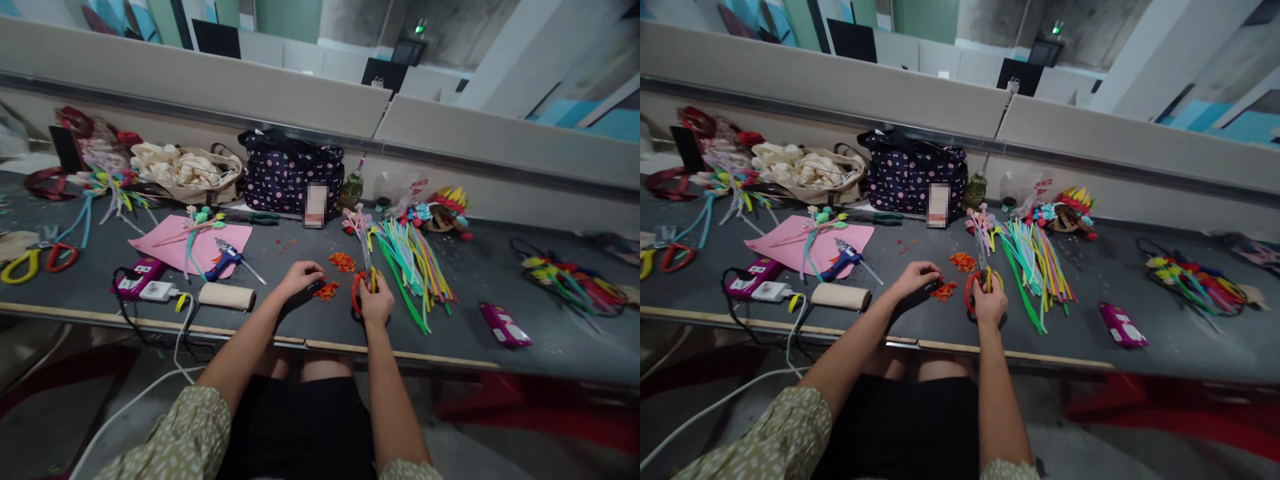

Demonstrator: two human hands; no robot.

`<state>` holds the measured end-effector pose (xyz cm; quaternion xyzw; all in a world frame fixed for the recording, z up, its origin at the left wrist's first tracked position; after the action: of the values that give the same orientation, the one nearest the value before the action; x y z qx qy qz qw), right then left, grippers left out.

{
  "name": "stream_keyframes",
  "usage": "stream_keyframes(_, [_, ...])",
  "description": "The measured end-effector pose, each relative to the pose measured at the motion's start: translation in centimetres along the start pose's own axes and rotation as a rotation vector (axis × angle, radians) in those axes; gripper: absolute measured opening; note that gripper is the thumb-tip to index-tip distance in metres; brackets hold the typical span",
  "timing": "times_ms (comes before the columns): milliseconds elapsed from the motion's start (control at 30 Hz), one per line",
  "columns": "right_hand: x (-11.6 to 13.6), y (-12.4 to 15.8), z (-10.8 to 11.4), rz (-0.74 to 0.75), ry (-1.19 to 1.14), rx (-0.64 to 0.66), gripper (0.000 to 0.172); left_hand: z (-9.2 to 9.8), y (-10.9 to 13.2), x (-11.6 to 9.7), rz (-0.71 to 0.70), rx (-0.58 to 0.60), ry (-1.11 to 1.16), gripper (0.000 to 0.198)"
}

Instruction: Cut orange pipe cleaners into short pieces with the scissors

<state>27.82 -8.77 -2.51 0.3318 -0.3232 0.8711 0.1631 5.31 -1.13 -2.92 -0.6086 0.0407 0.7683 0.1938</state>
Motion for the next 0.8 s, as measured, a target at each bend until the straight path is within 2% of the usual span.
stream_keyframes(100, [-0.4, -0.3, 0.2, -0.067, -0.089, -0.004, 0.049, 0.3, -0.4, 0.4, -0.039, -0.053, -0.069, 0.016])
stream_keyframes(167, [-0.5, -0.4, 0.1, -0.084, -0.132, 0.0, 0.046, 0.8, -0.8, 0.9, -0.019, -0.123, -0.092, 0.015])
stream_keyframes(233, [-0.5, -0.4, -0.1, -0.082, -0.16, 0.005, 0.045, 0.9, -1.3, 1.2, 0.023, -0.145, -0.144, 0.014])
stream_keyframes(367, [-0.5, -0.4, -0.3, -0.067, -0.204, 0.005, 0.046, -0.3, -2.7, -0.1, 0.037, -0.058, -0.407, 0.016])
stream_keyframes(467, [-0.6, -0.5, -0.4, -0.067, -0.218, 0.01, 0.046, -1.4, -3.9, -1.1, 0.041, -0.038, -0.582, 0.018])
stream_keyframes(633, [-0.9, -0.5, -0.7, -0.094, -0.195, 0.042, 0.046, -3.0, -5.4, -1.0, 0.037, -0.045, -0.691, 0.019])
stream_keyframes(800, [-1.0, -0.4, -1.2, -0.098, -0.176, 0.077, 0.045, -3.6, -5.2, -0.8, 0.056, -0.03, -0.762, 0.02])
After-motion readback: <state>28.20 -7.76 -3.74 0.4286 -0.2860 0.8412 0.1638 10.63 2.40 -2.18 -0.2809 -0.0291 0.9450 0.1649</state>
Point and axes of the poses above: each hand's wrist, its own y-axis away from the middle knuckle, its own z-axis out of the back of the hand, x = y × z, the point moved 7 cm from there along -y, towards the middle knuckle, and after that the axes turned 2 degrees about z, right-handed, at the moved point
